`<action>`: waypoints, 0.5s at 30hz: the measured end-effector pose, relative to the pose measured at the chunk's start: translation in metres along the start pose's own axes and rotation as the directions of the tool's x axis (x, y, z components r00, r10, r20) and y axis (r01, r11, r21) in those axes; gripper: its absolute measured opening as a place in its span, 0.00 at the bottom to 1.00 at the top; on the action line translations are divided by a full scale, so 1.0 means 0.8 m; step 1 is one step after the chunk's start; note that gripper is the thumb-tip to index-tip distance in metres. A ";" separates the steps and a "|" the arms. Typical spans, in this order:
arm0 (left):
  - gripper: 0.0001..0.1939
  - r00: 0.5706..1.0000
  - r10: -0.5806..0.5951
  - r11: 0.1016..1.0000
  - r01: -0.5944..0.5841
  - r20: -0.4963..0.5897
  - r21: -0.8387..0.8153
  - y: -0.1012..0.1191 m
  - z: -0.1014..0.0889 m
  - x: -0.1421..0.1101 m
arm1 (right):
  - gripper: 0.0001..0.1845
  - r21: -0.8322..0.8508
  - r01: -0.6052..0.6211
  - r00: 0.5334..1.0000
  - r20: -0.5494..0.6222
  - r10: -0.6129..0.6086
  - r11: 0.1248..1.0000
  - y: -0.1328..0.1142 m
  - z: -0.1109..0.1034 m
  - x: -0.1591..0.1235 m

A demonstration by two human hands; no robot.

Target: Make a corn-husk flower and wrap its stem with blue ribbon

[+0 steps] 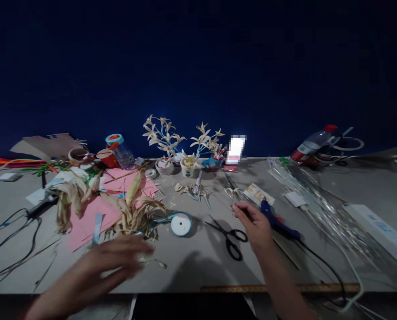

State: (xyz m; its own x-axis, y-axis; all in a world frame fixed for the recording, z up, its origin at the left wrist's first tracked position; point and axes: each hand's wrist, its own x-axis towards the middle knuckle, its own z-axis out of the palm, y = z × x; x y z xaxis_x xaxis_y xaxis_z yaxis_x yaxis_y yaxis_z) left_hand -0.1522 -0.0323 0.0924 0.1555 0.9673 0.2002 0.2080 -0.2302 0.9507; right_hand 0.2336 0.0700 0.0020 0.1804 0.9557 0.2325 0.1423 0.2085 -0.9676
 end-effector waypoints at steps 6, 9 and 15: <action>0.11 0.999 0.045 0.997 -0.044 -0.021 0.067 -0.013 0.135 0.061 | 0.10 0.138 -0.049 0.984 0.179 0.023 0.989 -0.045 0.048 -0.030; 0.11 0.990 0.096 0.994 -0.101 -0.104 -0.046 -0.020 0.180 0.084 | 0.10 0.207 -0.094 0.974 0.220 0.047 0.974 -0.051 0.066 -0.041; 0.07 0.981 0.036 0.968 -0.082 -0.192 -0.238 -0.032 0.220 0.101 | 0.06 0.204 -0.027 0.965 0.261 -0.028 0.979 -0.046 0.070 -0.047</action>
State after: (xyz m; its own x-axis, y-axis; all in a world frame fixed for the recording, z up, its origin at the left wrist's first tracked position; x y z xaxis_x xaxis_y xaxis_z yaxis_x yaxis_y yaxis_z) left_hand 0.0248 0.0334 0.0427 -0.0257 0.9607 0.2765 -0.0408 -0.2773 0.9599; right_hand 0.1670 0.0383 0.0237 -0.0843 0.9706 0.2255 -0.0643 0.2206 -0.9732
